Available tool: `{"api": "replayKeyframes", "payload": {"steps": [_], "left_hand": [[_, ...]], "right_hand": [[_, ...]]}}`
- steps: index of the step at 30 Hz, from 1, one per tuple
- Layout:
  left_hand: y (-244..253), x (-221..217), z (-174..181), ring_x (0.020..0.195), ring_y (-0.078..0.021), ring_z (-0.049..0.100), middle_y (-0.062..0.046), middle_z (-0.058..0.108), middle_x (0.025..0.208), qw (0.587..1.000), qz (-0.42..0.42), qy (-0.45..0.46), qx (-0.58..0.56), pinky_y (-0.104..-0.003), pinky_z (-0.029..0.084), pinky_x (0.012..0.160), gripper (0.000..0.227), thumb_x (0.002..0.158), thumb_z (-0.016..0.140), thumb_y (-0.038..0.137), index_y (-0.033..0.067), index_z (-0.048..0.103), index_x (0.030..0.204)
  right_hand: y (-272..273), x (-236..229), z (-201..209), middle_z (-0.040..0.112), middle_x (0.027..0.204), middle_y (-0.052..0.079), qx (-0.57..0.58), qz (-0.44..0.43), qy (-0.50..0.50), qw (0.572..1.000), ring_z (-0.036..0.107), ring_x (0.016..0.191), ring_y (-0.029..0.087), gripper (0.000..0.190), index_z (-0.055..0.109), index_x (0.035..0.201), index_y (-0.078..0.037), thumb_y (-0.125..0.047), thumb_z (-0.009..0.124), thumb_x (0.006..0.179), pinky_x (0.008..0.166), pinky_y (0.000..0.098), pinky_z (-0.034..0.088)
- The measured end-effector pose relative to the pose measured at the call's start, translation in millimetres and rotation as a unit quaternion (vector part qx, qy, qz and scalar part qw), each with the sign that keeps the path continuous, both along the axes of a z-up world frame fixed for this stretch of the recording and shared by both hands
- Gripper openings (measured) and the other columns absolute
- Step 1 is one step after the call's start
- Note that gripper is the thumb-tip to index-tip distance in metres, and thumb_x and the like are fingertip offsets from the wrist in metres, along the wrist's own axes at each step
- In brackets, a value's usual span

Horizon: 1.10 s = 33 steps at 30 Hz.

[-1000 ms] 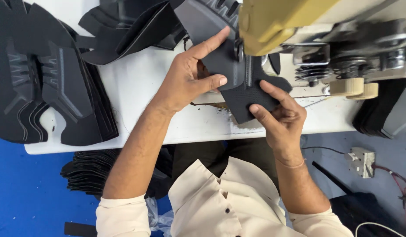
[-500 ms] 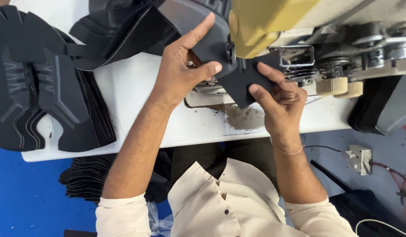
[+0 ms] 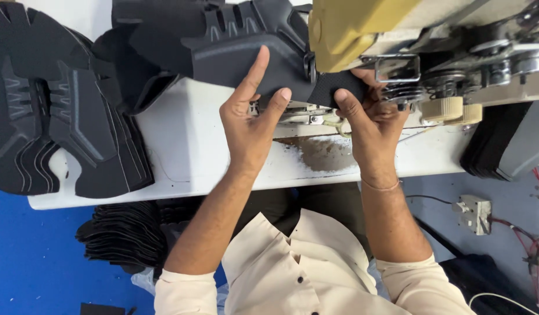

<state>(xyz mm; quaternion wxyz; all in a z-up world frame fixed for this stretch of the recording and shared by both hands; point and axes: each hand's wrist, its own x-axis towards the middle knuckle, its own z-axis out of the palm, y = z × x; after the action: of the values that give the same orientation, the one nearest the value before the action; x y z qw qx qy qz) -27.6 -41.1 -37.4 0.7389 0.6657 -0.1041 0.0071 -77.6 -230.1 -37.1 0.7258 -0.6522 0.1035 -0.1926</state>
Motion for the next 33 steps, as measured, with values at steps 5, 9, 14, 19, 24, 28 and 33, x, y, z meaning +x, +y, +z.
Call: {"api": "replayKeyframes", "payload": {"steps": [5,9,14,19,24,28,33], "left_hand": [[-11.8,-9.6,-0.2,0.113,-0.0103,0.065,-0.013,0.071,0.137,0.995,0.019,0.064,-0.077,-0.027,0.055,0.103,0.057,0.098,0.078,0.008,0.0069,0.057,0.151],[-24.5,-24.9,-4.8,0.121,-0.009,0.063,-0.012,0.066,0.141,0.995,0.087,-0.006,-0.054,-0.026,0.051,0.112,0.052,0.102,0.077,0.005,0.0048,0.055,0.149],[-53.5,-30.8,0.4,0.114,-0.0089,0.062,-0.012,0.067,0.141,0.984,0.168,0.011,-0.05,-0.026,0.052,0.103,0.053,0.101,0.075,0.009,0.0032,0.055,0.15],[-55.1,-37.1,7.0,0.102,-0.0172,0.054,-0.027,0.055,0.126,0.981,0.176,0.075,-0.035,-0.033,0.043,0.095,0.059,0.102,0.071,0.008,0.0038,0.049,0.157],[-37.2,-99.4,-62.7,0.115,-0.0193,0.064,-0.011,0.055,0.132,0.982,0.174,-0.043,-0.068,-0.033,0.051,0.105,0.055,0.107,0.067,0.001,0.0043,0.035,0.152],[-10.8,-104.6,-94.6,0.107,-0.02,0.055,-0.009,0.039,0.129,0.962,0.269,-0.033,-0.036,-0.035,0.051,0.096,0.058,0.101,0.073,-0.002,0.009,0.029,0.137],[8.7,-59.1,-77.7,0.105,-0.0179,0.047,-0.014,0.032,0.132,0.951,0.304,0.062,-0.006,-0.032,0.047,0.088,0.087,0.088,0.084,-0.005,0.0096,0.02,0.145]], "right_hand": [[-4.9,5.8,-3.2,0.07,0.117,0.007,-0.013,-0.004,-0.003,1.0,0.066,0.093,0.01,0.031,0.064,0.126,0.003,-0.001,0.079,0.099,0.074,0.0238,0.057],[-12.4,15.5,-18.5,0.068,0.115,0.005,0.046,0.0,-0.028,0.999,0.062,0.092,0.009,0.025,0.066,0.123,0.0,0.001,0.079,0.102,0.077,0.0215,0.051],[-19.1,35.1,-3.9,0.068,0.105,-0.002,0.023,-0.006,0.003,1.0,0.065,0.094,0.007,0.021,0.066,0.114,-0.008,-0.004,0.077,0.097,0.079,0.0216,0.054],[-39.3,41.3,-17.9,0.069,0.095,-0.001,-0.148,0.016,0.032,0.988,0.063,0.089,0.008,0.011,0.069,0.103,-0.002,-0.01,0.069,0.111,0.08,0.0241,0.052],[-46.9,6.3,-47.4,0.068,0.094,0.003,-0.212,-0.001,0.051,0.976,0.064,0.082,0.013,0.008,0.068,0.108,-0.002,-0.006,0.071,0.102,0.073,0.0273,0.053],[-51.2,-28.3,-49.0,0.071,0.111,0.013,-0.515,0.107,0.05,0.849,0.066,0.096,0.028,0.026,0.069,0.119,-0.004,-0.004,0.069,0.093,0.081,0.0363,0.054],[-60.6,-39.0,-52.1,0.069,0.114,0.012,-0.656,0.163,0.041,0.736,0.063,0.105,0.034,0.033,0.069,0.121,-0.005,-0.009,0.068,0.088,0.09,0.0435,0.054]]}}
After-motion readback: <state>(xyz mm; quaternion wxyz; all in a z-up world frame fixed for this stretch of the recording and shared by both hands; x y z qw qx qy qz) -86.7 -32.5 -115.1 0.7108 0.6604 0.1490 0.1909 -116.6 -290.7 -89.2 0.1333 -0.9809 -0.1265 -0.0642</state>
